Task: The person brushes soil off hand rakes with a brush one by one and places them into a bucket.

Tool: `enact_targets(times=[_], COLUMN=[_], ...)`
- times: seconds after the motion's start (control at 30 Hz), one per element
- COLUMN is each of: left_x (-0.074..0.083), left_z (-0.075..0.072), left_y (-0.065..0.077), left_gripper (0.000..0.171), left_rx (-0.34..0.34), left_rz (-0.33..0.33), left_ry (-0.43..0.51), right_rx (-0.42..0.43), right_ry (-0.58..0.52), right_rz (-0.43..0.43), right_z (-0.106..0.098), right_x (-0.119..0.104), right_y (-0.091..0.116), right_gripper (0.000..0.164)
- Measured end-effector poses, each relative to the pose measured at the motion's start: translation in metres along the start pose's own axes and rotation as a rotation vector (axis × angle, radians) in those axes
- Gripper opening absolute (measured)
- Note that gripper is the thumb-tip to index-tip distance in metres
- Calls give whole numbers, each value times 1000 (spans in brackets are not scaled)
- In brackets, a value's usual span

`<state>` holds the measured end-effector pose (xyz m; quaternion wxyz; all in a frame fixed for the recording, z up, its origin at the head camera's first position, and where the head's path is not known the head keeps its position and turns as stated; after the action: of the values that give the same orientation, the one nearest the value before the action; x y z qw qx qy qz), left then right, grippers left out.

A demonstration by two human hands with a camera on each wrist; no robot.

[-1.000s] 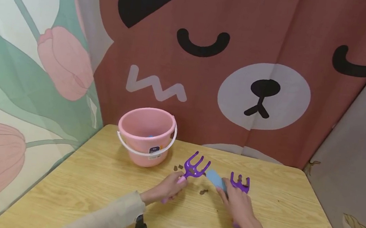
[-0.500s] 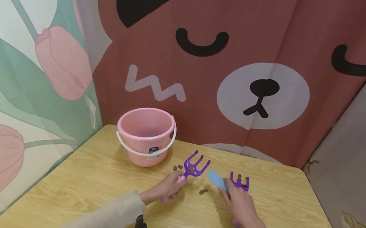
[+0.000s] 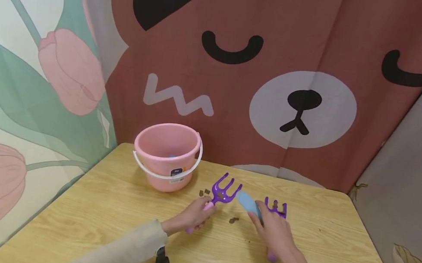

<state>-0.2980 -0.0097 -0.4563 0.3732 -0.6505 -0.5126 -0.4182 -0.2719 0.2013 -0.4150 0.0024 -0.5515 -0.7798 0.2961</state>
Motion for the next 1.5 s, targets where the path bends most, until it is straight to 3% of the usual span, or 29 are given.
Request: enact_targets(times=[0.8, 1.07, 1.3, 1.5], left_x=[-2, -2, -3, -1], left_z=[6, 3, 2, 4], left_y=[2, 4, 4, 2], left_gripper=[26, 22, 16, 15], left_rx=[-18, -6, 8, 7], left_rz=[23, 25, 32, 41], left_ry=[-5, -2, 1, 3], right_rx=[-40, -35, 79, 84], right_ry=[-89, -19, 60, -25], right_rz=[-89, -48, -48, -77], right_z=[18, 19, 5, 8], right_x=[-36, -24, -16, -25], right_y=[-12, -9, -5, -8], right_gripper=[45, 44, 43, 43])
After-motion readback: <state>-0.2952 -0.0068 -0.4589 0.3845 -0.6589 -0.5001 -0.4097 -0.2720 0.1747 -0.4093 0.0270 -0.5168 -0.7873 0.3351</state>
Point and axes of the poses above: each hand's wrist, its own y-axis away from the middle knuckle, its own z-axis out of the palm, x = y × z, the point moved 7 cm from there along -y, towards the middle knuckle, and after that the axes turned 8 degrees about x, right-handed, at the moved point
